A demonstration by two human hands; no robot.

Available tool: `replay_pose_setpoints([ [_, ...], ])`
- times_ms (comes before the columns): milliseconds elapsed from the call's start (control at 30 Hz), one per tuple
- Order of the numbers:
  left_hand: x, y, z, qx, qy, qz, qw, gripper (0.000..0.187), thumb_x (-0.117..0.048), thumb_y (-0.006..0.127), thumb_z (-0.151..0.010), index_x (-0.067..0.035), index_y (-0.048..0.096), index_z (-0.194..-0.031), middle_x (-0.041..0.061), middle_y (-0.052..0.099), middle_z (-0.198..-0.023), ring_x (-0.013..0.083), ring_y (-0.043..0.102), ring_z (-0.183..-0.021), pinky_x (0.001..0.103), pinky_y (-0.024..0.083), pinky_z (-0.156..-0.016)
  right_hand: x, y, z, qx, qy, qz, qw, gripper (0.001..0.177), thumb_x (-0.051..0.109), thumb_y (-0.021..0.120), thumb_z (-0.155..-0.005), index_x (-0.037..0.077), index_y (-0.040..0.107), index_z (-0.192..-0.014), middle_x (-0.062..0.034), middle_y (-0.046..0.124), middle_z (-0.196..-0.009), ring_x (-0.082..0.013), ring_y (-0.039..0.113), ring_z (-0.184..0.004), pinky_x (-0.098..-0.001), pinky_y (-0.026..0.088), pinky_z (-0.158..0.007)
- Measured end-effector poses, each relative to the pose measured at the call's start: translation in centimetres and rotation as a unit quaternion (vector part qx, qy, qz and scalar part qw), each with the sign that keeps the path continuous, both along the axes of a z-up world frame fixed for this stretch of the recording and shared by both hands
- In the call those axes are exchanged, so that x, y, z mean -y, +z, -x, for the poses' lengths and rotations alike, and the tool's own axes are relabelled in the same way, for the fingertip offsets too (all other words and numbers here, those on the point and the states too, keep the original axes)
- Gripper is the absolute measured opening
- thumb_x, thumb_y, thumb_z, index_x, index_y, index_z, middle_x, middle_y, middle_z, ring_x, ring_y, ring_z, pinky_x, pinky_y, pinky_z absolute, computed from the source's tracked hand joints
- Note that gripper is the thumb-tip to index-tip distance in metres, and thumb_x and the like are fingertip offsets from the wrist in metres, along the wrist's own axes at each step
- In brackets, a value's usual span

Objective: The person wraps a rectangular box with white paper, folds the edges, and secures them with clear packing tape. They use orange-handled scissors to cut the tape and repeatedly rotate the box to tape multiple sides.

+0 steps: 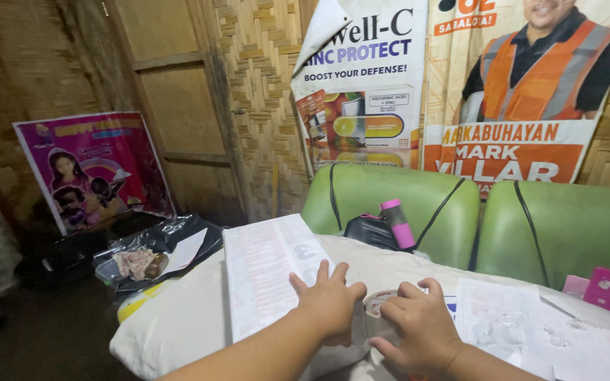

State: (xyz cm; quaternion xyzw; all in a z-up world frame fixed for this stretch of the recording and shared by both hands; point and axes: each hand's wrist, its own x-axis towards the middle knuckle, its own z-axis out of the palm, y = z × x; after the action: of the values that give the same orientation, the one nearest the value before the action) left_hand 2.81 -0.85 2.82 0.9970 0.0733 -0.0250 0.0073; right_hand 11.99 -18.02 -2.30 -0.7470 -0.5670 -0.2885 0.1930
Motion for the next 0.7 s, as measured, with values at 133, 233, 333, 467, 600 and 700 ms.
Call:
replay_pose_setpoints([
  [133,0.5,0.9,0.1,-0.007,-0.008,0.009,1.000,0.081,-0.026,0.094,-0.066,-0.029,0.055,-0.137,-0.001,0.042,-0.150,0.0399,0.015,-0.155,0.095,0.017,-0.099,0.4,0.1,-1.0,-0.072,-0.036,0.070,0.994,0.049,0.049,0.088,-0.062,0.017,0.076,-0.098,-0.0026,0.075,-0.095,-0.0265,0.062,-0.101,-0.0600,0.031,-0.099],
  [233,0.4,1.1,0.5,-0.001,-0.007,0.011,1.000,0.079,-0.020,0.093,-0.064,-0.027,0.057,-0.135,-0.003,0.046,-0.146,0.0382,0.019,-0.153,0.093,0.020,-0.099,0.4,0.2,-1.3,-0.068,-0.014,0.054,0.996,0.049,0.050,0.088,-0.064,0.015,0.076,-0.096,-0.0047,0.075,-0.097,-0.0279,0.065,-0.101,-0.0592,0.034,-0.095],
  [333,0.0,1.1,1.0,0.013,-0.010,0.022,1.000,0.075,-0.015,0.090,-0.063,-0.025,0.059,-0.131,-0.004,0.049,-0.141,0.0375,0.023,-0.152,0.091,0.022,-0.101,0.4,0.2,-0.8,-0.100,-0.051,0.086,0.990,0.049,0.051,0.085,-0.067,0.015,0.075,-0.098,-0.0047,0.074,-0.103,-0.0284,0.065,-0.102,-0.0542,0.038,-0.090],
  [467,-1.1,1.1,2.8,0.064,-0.047,0.034,0.996,0.062,-0.016,0.084,-0.066,-0.022,0.063,-0.123,-0.001,0.054,-0.135,0.0386,0.028,-0.149,0.088,0.026,-0.100,-0.1,0.6,-0.1,-0.096,-0.091,0.117,0.984,0.048,0.055,0.084,-0.069,0.016,0.074,-0.096,-0.0072,0.072,-0.105,-0.0300,0.063,-0.101,-0.0489,0.045,-0.083],
  [600,-2.2,0.6,5.4,0.104,-0.093,0.036,0.990,0.050,-0.015,0.081,-0.067,-0.021,0.069,-0.115,0.000,0.058,-0.132,0.0384,0.030,-0.149,0.086,0.027,-0.101,-1.0,0.4,0.0,-0.076,-0.044,0.100,0.991,0.052,0.054,0.085,-0.069,0.013,0.074,-0.099,-0.0105,0.072,-0.099,-0.0328,0.064,-0.097,-0.0472,0.050,-0.082],
  [700,-2.5,0.2,6.2,0.107,-0.095,0.079,0.987,0.062,-0.034,0.090,-0.066,-0.020,0.065,-0.121,0.003,0.055,-0.133,0.0391,0.027,-0.147,0.086,0.021,-0.103,-1.6,-0.2,0.1,-0.069,0.000,0.108,0.992,0.051,0.053,0.084,-0.072,0.011,0.073,-0.098,-0.0090,0.073,-0.107,-0.0336,0.063,-0.105,-0.0476,0.048,-0.083],
])
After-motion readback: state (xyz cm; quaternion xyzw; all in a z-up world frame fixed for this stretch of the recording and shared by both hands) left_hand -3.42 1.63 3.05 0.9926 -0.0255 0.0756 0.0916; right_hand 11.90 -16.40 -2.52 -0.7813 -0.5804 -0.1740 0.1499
